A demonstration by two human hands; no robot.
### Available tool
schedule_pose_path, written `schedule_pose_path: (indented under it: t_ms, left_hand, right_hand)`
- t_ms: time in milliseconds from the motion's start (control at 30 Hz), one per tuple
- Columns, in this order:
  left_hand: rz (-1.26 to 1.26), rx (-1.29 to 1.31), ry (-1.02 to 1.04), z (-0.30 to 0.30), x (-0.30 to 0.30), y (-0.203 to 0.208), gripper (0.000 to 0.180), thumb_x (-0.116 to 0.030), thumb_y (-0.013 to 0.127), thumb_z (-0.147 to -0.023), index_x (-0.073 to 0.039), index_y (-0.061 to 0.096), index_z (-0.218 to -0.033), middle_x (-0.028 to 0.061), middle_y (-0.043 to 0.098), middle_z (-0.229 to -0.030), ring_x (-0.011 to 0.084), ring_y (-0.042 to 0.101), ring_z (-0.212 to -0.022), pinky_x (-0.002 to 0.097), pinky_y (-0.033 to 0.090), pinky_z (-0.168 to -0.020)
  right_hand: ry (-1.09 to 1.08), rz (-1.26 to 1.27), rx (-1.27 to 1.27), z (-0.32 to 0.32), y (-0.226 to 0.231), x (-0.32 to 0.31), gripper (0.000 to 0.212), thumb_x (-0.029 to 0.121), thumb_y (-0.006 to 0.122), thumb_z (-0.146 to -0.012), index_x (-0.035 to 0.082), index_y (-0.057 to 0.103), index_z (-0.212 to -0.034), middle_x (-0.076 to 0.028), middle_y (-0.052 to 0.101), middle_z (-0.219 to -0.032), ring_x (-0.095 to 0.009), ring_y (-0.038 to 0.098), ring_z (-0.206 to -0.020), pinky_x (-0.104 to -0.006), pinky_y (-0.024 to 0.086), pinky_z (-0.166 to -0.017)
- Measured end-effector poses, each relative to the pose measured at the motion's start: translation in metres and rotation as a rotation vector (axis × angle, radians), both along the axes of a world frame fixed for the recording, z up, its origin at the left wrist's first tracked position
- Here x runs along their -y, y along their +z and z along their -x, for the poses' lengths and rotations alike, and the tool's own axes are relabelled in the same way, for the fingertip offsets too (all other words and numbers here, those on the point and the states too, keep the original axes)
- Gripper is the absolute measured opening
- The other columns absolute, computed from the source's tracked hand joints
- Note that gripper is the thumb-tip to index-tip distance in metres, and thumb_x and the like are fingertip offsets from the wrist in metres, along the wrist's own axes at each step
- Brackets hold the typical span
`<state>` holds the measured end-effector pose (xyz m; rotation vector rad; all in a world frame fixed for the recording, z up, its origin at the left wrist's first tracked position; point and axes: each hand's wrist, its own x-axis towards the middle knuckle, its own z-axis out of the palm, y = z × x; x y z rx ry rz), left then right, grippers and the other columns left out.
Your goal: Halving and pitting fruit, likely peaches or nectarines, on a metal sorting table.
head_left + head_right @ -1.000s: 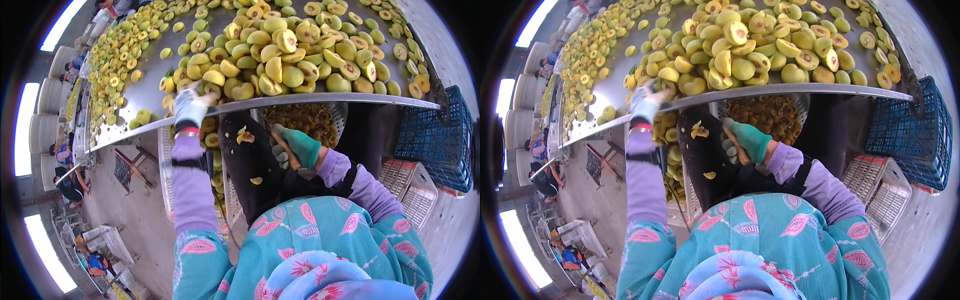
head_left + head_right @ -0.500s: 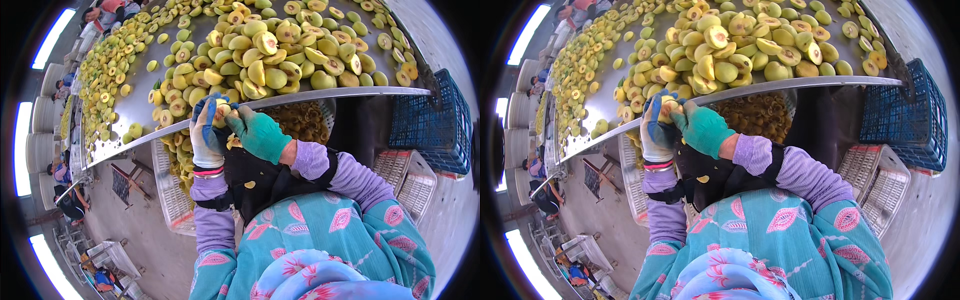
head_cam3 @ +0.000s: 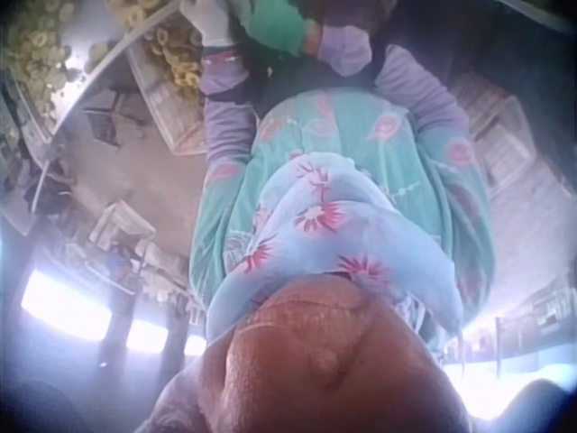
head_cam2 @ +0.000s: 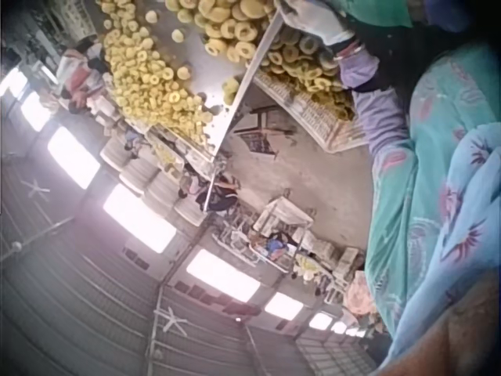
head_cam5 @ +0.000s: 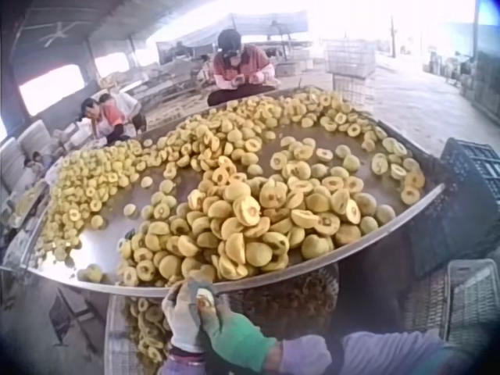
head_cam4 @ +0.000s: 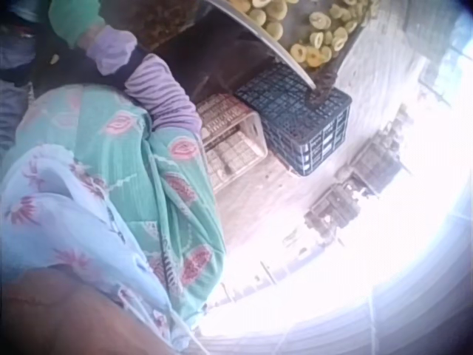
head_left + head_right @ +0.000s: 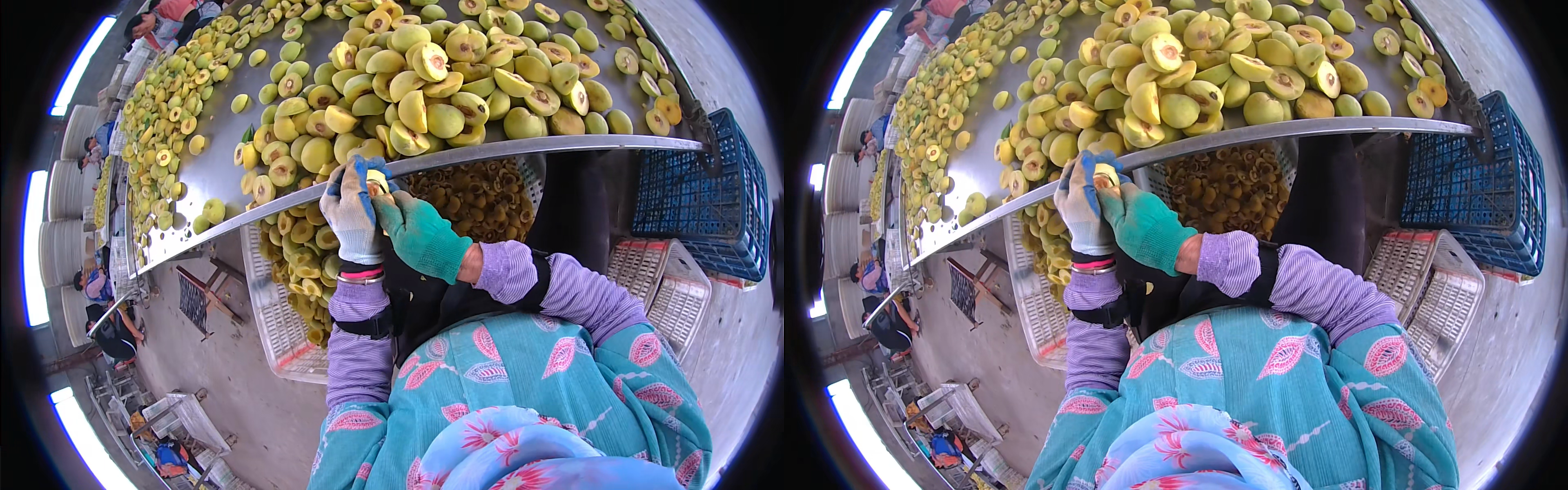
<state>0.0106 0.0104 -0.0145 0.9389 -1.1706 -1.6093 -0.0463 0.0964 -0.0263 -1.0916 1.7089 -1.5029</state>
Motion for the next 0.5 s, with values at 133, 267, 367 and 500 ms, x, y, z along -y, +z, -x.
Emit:
schedule_pose_path:
  t_ms: [133, 267, 367, 500]
  left_hand:
    - [0.074, -0.034, -0.046, -0.002, -0.006, -0.008, 0.024, -0.018, 0.052, -0.091, 0.005, 0.058, -0.096, 0.0134, 0.064, -0.086, 0.0189, 0.062, -0.070, 0.0294, 0.051, -0.061]
    - [-0.068, -0.175, 0.066, 0.015, -0.009, 0.005, 0.027, -0.020, 0.051, -0.091, 0.005, 0.058, -0.097, 0.0127, 0.063, -0.087, 0.0202, 0.061, -0.071, 0.0304, 0.052, -0.060]
    - [-0.084, -0.187, 0.093, 0.016, -0.015, 0.011, 0.023, -0.018, 0.051, -0.092, 0.004, 0.057, -0.093, 0.0113, 0.064, -0.083, 0.0151, 0.059, -0.065, 0.0265, 0.050, -0.056]
    - [-0.020, -0.076, -0.042, 0.007, -0.013, 0.010, 0.023, -0.019, 0.051, -0.091, 0.003, 0.057, -0.092, 0.0116, 0.064, -0.080, 0.0155, 0.060, -0.062, 0.0276, 0.050, -0.054]
  right_hand:
    - [0.071, -0.247, 0.330, 0.003, 0.021, -0.004, 0.039, 0.035, 0.043, -0.095, -0.002, 0.054, -0.091, -0.019, 0.056, -0.067, -0.030, 0.057, -0.059, -0.0394, 0.043, -0.054]
    - [-0.062, -0.059, 0.073, 0.006, 0.011, -0.002, 0.041, 0.038, 0.045, -0.094, -0.002, 0.055, -0.090, -0.027, 0.058, -0.076, -0.043, 0.059, -0.074, -0.0440, 0.046, -0.060]
    - [-0.102, -0.062, 0.060, 0.000, 0.005, -0.001, 0.043, 0.039, 0.044, -0.094, -0.002, 0.055, -0.090, -0.026, 0.057, -0.072, -0.043, 0.058, -0.069, -0.0440, 0.045, -0.059]
    - [-0.060, 0.040, 0.165, -0.003, 0.008, -0.004, 0.046, 0.042, 0.043, -0.094, -0.002, 0.055, -0.090, -0.020, 0.057, -0.065, -0.034, 0.057, -0.056, -0.0416, 0.045, -0.051]
